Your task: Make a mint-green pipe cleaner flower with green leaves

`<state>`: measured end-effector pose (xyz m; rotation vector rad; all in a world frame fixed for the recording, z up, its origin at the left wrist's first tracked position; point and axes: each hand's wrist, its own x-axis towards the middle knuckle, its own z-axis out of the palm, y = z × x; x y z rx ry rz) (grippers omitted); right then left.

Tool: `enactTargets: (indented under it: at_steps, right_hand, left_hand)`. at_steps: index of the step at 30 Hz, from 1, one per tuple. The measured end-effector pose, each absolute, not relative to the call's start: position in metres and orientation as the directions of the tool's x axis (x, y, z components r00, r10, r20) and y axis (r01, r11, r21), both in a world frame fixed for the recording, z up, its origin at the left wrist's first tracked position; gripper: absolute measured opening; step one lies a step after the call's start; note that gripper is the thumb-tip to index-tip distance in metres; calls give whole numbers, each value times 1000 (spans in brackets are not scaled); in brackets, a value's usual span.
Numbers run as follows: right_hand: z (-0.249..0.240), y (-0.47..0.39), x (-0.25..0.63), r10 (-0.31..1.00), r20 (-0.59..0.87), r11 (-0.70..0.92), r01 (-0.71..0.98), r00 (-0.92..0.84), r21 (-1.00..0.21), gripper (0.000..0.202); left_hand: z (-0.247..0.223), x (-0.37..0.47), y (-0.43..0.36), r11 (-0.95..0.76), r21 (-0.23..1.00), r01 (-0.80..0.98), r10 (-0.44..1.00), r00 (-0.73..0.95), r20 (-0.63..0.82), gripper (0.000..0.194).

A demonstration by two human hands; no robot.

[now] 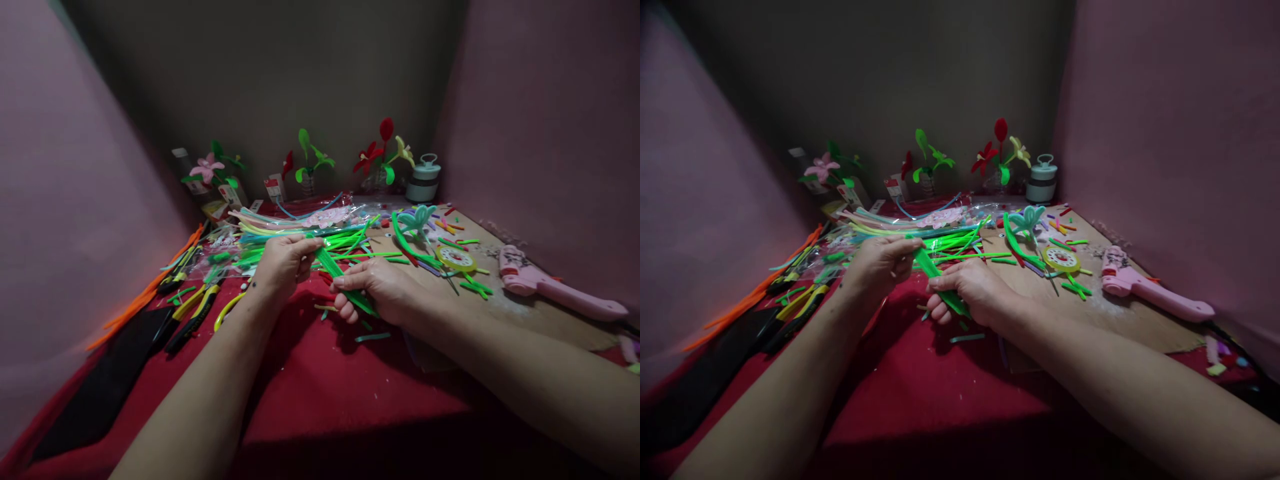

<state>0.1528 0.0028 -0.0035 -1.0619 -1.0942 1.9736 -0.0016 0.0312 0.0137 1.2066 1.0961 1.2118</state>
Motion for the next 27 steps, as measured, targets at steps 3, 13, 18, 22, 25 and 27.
enactTargets:
  at_steps: [3, 13, 18, 22, 25, 27]
  right_hand:
    - [-2, 1, 152, 815, -347, -439, -103, -464, -893, 16]
    - [-3, -3, 149, 829, -341, -400, -45, -444, -915, 17]
    - [-5, -1, 150, 825, -335, -420, -98, -455, -902, 16]
    - [-5, 0, 150, 823, -314, -419, -132, -474, -898, 15]
    - [-5, 0, 150, 823, -320, -413, -107, -468, -905, 16]
    - [-7, 0, 151, 823, -316, -405, -98, -472, -909, 16]
  left_hand:
    - [16, -6, 33, -84, 995, -56, 996, -17, 83, 22]
    - [15, -11, 37, -3, 967, 254, 997, -78, 23, 29]
    - [20, -13, 38, 105, 990, -93, 994, 6, -105, 22]
    - [19, -15, 38, 41, 993, -111, 999, -10, -42, 19]
    - [16, -16, 38, 28, 996, -87, 1000, 9, -28, 20]
    - [13, -15, 39, 32, 994, -100, 999, 7, -32, 22]
